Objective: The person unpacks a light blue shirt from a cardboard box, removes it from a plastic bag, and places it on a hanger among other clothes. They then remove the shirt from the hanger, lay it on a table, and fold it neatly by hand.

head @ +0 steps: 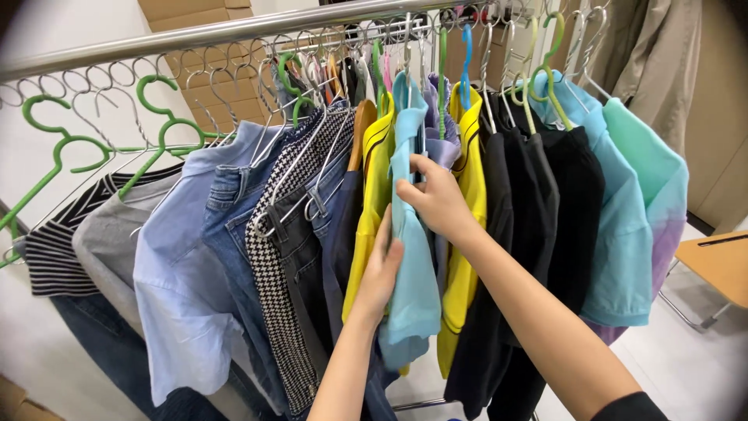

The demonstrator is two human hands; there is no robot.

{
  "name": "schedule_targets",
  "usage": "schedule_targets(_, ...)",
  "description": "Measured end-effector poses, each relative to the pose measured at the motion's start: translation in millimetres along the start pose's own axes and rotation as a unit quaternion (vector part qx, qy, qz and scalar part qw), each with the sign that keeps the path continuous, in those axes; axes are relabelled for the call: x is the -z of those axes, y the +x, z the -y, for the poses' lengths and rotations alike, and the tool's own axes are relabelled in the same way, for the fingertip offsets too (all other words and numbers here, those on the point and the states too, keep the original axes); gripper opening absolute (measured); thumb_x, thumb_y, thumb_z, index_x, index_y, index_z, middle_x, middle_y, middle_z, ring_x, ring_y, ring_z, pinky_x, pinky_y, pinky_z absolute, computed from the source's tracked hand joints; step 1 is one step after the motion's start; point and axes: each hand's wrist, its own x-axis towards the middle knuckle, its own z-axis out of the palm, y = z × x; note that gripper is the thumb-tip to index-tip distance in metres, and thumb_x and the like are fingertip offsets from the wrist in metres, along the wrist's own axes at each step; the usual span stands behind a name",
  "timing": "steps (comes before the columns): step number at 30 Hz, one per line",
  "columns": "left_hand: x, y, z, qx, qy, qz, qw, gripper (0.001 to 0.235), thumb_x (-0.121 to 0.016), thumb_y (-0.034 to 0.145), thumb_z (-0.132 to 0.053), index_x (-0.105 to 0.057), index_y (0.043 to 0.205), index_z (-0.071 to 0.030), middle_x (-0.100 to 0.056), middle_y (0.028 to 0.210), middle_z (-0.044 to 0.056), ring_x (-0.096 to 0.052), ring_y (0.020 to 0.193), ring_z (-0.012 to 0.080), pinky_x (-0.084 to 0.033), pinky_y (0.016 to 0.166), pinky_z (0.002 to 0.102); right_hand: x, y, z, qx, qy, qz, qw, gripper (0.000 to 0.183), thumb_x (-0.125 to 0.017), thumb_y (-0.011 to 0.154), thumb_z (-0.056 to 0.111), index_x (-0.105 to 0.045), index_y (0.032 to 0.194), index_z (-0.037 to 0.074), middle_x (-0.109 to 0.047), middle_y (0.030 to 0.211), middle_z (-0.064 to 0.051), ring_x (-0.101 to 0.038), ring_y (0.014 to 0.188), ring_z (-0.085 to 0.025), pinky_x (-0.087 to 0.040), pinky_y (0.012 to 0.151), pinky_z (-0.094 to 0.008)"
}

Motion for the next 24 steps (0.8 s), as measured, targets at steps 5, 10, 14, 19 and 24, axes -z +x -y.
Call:
schedule_targets(5, -5, -2, 2, 0.01, 0.07, -0.013, 0.997, 0.11, -0.075, 0.09, -0.052, -0.008, 0.174, -0.028, -0.016, 0.179, 0.013, -0.022, 0.161, 0.0383, -0.024, 0.127, 0.061, -7, 40, -29, 0.015, -0.066, 0.003, 0.998, 0.039, -0.076, 0.09, 0.019, -0.07, 0.125, 0.004, -0.069, 0.106, -0.012, -0.078, 0.091, -0.026, -0.067, 0.074, -0.043)
schedule_targets(10, -9, 5, 52, 0.079, 0.181, -0.068, 0.978, 0.089, -0.062, 0.093, -0.02, -0.02, 0.171, -0.023, -0.031, 0.172, 0.018, -0.032, 0.156, 0.0451, -0.032, 0.126, 0.064, -12, 56, -76, -0.029, -0.186, 0.0, 0.982, 0.036, -0.072, 0.092, 0.026, -0.069, 0.121, 0.006, -0.075, 0.088, -0.009, -0.081, 0.086, -0.028, -0.065, 0.074, -0.043)
schedule_targets(14, -1, 0, 111, 0.106, 0.241, -0.141, 0.954, 0.053, -0.055, 0.104, -0.024, -0.055, 0.154, -0.01, -0.066, 0.142, 0.022, -0.06, 0.136, 0.0429, -0.048, 0.114, 0.058, -19, 14, -40, -0.011, -0.256, 0.029, 0.966, 0.061, -0.073, 0.092, 0.023, -0.053, 0.142, -0.005, -0.061, 0.125, -0.023, -0.069, 0.116, -0.038, -0.059, 0.098, -0.05)
schedule_targets(19, -4, -35, 119, 0.114, 0.291, -0.234, 0.92, 0.031, -0.059, 0.107, -0.032, -0.08, 0.119, -0.014, -0.081, 0.101, 0.018, -0.075, 0.106, 0.0421, -0.059, 0.091, 0.055, -33, -62, 4, 0.024, -0.164, 0.055, 0.985, 0.09, -0.075, 0.086, 0.008, -0.029, 0.162, -0.009, -0.041, 0.146, -0.034, -0.046, 0.142, -0.055, -0.044, 0.119, -0.06)
schedule_targets(24, -11, -109, 86, 0.118, 0.315, -0.305, 0.891, 0.027, -0.062, 0.1, -0.016, -0.079, 0.122, -0.015, -0.082, 0.103, 0.017, -0.074, 0.107, 0.045, -0.06, 0.093, 0.053, -52, -156, -55, 0.083, -0.145, 0.096, 0.981, 0.081, -0.078, 0.088, 0.006, -0.036, 0.155, -0.01, -0.047, 0.14, -0.032, -0.063, 0.122, -0.05, -0.06, 0.099, -0.053)
